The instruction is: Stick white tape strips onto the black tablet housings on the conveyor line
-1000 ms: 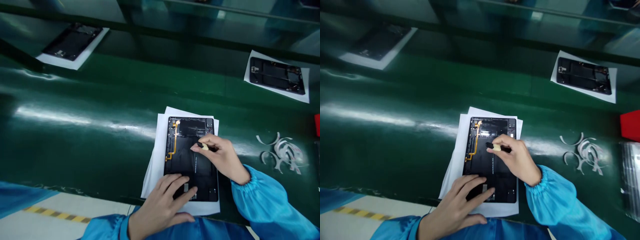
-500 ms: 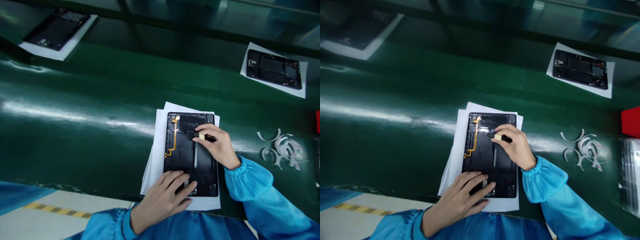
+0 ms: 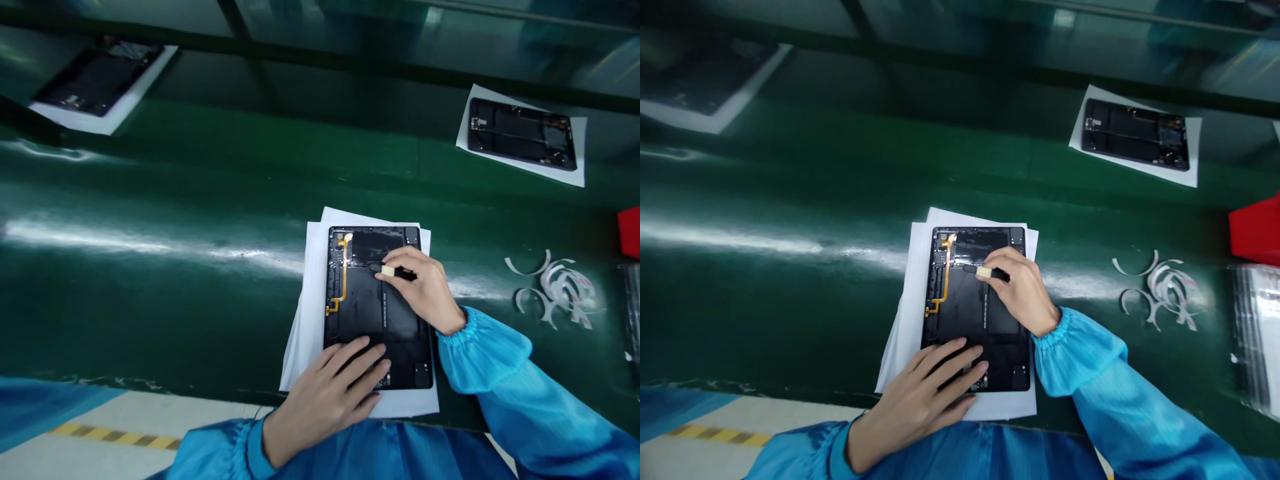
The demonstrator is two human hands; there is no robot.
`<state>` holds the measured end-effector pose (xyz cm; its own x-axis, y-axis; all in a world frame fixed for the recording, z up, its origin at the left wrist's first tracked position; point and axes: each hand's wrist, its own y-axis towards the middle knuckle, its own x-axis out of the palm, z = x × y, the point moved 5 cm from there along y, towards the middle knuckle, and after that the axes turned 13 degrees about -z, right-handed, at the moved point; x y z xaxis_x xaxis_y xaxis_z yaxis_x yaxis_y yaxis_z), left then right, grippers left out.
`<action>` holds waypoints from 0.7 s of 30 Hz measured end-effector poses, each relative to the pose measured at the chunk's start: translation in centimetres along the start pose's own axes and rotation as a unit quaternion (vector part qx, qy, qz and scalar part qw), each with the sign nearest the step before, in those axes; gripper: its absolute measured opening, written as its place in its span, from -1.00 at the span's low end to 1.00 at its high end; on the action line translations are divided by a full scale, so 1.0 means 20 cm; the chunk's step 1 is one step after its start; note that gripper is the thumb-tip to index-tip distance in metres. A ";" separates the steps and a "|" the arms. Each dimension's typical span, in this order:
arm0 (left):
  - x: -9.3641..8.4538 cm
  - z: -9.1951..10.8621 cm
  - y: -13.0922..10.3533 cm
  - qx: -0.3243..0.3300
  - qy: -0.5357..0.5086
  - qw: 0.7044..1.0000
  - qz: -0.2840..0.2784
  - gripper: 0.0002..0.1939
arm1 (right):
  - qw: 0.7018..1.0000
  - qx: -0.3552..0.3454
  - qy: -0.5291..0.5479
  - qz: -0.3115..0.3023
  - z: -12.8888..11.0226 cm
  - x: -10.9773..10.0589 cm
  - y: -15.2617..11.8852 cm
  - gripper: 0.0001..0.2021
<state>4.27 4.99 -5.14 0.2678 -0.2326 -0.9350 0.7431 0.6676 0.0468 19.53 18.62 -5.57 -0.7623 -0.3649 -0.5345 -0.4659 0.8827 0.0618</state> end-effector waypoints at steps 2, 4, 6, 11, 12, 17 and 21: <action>0.00 0.00 0.00 0.006 -0.001 1.000 -0.003 -0.70 | 1.000 -0.005 -0.001 -0.001 0.00 0.00 0.00 -0.89; -0.01 0.01 0.01 0.011 -0.001 1.000 -0.008 -0.70 | 1.000 -0.006 0.000 0.000 0.00 0.00 0.00 -0.89; 0.00 0.01 0.01 0.012 -0.002 1.000 -0.011 -0.69 | 1.000 -0.003 0.004 -0.002 0.00 0.00 0.00 -0.90; 0.02 0.01 0.01 0.019 0.001 1.000 -0.007 -0.72 | 1.000 0.008 0.006 -0.010 0.01 0.01 0.00 -0.93; 0.03 0.01 0.01 0.021 0.004 1.000 -0.008 -0.72 | 1.000 0.011 0.006 -0.011 0.01 0.01 0.00 -0.93; 0.04 0.01 0.02 0.022 0.013 0.999 -0.025 -0.70 | 1.000 0.012 0.008 -0.014 0.01 0.01 -0.01 -0.91; 0.04 0.01 0.02 0.016 0.009 0.999 -0.032 -0.70 | 1.000 0.007 0.007 -0.012 0.00 0.01 -0.01 -0.88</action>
<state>4.87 4.94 -5.89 0.2087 -0.2610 -0.9425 0.7781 0.6282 -0.0016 19.41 18.45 -5.66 -0.7573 -0.3894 -0.5243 -0.4772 0.8780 0.0370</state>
